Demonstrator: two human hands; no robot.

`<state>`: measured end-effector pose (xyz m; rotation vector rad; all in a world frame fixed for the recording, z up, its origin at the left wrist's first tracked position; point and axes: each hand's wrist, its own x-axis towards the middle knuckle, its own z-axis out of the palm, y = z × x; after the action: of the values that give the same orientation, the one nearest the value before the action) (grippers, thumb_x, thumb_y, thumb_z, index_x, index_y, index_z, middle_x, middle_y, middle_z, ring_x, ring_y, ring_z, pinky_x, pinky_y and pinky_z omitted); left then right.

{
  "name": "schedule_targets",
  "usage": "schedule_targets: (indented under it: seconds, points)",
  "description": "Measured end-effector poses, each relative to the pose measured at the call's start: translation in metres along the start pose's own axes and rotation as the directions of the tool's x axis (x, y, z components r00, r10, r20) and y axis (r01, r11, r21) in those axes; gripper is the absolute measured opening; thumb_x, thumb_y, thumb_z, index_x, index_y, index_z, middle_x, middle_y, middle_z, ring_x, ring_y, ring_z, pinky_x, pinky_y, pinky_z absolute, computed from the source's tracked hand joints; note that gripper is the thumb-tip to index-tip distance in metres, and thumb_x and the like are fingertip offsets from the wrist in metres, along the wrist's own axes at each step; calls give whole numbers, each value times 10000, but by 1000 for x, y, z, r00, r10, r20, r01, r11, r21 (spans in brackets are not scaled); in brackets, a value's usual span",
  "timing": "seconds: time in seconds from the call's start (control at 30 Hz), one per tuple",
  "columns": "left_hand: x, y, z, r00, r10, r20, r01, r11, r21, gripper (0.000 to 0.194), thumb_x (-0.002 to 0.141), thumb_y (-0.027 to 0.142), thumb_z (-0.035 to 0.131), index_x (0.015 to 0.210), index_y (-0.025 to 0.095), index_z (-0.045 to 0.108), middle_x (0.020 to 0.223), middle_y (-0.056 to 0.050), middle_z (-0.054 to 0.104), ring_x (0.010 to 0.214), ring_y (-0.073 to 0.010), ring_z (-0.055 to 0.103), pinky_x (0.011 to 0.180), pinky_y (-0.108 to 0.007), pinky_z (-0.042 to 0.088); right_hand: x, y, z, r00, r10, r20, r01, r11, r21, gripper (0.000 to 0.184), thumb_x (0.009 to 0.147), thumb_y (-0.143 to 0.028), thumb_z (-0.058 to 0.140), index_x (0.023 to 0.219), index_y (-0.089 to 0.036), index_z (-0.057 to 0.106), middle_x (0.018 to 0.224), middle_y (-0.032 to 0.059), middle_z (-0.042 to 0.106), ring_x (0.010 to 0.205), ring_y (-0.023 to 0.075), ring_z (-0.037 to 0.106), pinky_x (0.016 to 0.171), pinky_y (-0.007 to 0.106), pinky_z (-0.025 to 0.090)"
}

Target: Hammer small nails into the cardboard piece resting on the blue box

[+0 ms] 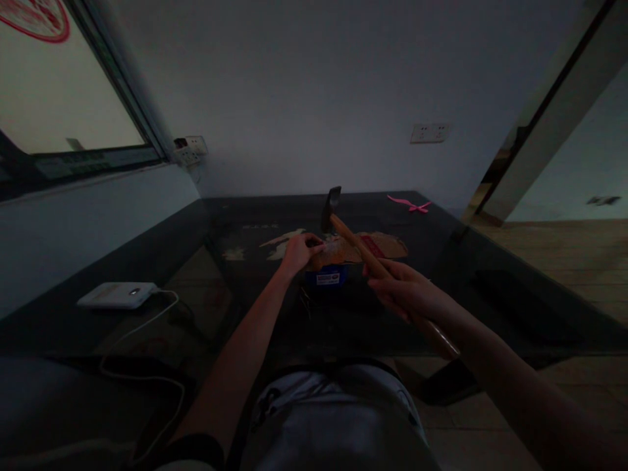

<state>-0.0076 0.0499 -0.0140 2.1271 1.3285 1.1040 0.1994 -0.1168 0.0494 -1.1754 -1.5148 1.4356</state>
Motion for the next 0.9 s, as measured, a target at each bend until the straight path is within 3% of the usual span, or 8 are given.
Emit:
schedule_targets:
  seconds: [0.9]
  points:
    - [0,0,1,999,-42,10,42,999,5,153,705,277,694,803,159,697,810,-53,715,726,-181,640,666,-280,469,0,7,5,999,45,26,-45,999,-10,269,697,-317,579,899,-194,449,378,-138,418,231,48,311,236,147,235]
